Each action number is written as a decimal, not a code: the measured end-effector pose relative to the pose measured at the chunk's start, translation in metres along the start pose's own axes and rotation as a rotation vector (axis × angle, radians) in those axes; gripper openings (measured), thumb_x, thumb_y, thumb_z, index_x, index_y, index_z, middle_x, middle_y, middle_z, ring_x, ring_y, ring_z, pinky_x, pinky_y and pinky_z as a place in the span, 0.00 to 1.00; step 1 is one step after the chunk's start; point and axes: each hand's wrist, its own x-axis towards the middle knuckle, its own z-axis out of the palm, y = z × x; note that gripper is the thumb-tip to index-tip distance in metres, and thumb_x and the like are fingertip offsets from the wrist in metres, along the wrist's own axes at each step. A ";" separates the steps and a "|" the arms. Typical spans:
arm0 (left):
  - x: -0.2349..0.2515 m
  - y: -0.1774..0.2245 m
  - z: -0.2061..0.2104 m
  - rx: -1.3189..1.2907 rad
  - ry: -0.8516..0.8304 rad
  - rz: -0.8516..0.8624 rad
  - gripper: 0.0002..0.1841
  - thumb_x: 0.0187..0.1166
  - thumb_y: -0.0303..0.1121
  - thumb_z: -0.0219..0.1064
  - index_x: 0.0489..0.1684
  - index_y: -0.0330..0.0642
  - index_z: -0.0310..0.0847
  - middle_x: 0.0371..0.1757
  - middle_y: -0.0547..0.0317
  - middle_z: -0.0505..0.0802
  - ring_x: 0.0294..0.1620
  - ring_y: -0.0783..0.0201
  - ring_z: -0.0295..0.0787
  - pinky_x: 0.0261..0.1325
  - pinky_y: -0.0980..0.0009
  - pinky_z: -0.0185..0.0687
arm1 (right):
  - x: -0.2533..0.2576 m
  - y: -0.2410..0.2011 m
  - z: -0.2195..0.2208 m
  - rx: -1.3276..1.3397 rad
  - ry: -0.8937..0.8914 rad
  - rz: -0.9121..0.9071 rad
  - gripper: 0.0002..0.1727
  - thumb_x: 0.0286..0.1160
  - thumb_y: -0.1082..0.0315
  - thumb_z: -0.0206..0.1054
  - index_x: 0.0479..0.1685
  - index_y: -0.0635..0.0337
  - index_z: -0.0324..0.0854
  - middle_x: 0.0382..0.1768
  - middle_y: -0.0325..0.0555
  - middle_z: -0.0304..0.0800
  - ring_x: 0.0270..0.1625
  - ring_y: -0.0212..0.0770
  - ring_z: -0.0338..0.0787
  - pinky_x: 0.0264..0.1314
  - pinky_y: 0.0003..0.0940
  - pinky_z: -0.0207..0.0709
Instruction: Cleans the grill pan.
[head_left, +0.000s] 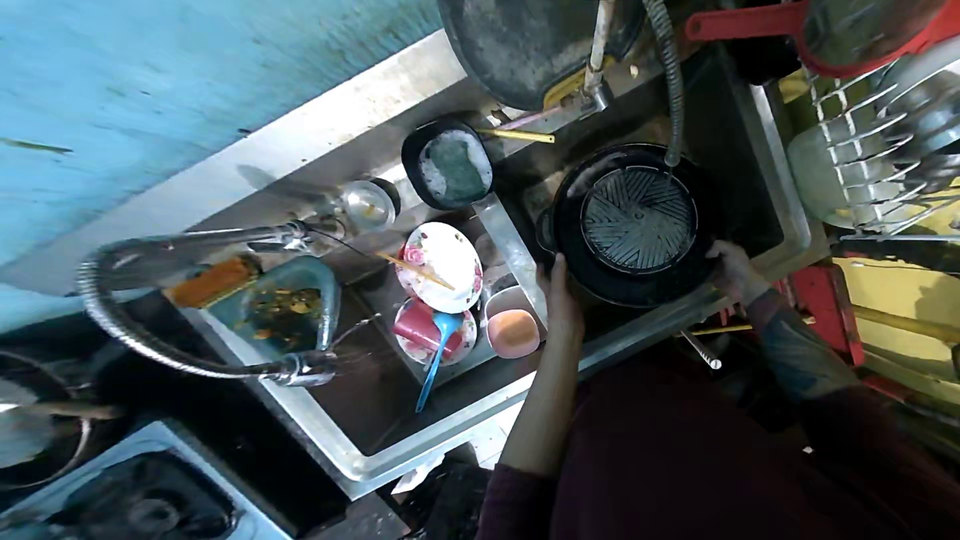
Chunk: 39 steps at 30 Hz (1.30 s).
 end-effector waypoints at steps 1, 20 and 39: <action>0.007 0.002 0.002 -0.094 -0.055 -0.056 0.40 0.84 0.63 0.58 0.94 0.60 0.49 0.83 0.57 0.77 0.79 0.55 0.76 0.76 0.49 0.78 | 0.001 0.000 0.001 0.012 0.015 0.009 0.21 0.66 0.60 0.64 0.61 0.50 0.76 0.48 0.43 0.86 0.46 0.40 0.87 0.44 0.42 0.83; -0.016 0.031 0.016 -0.330 -0.016 0.250 0.18 0.91 0.40 0.53 0.72 0.44 0.73 0.61 0.52 0.91 0.62 0.59 0.89 0.66 0.52 0.86 | 0.059 -0.051 0.047 -0.531 -0.049 -0.732 0.28 0.88 0.61 0.59 0.86 0.55 0.63 0.82 0.50 0.74 0.81 0.43 0.77 0.80 0.44 0.76; 0.015 -0.005 0.048 -0.426 0.053 0.493 0.27 0.89 0.37 0.57 0.84 0.37 0.57 0.68 0.45 0.85 0.68 0.55 0.85 0.72 0.51 0.83 | -0.047 -0.007 0.117 -0.651 -0.684 -0.622 0.14 0.80 0.62 0.72 0.58 0.56 0.92 0.55 0.40 0.96 0.58 0.30 0.93 0.68 0.34 0.87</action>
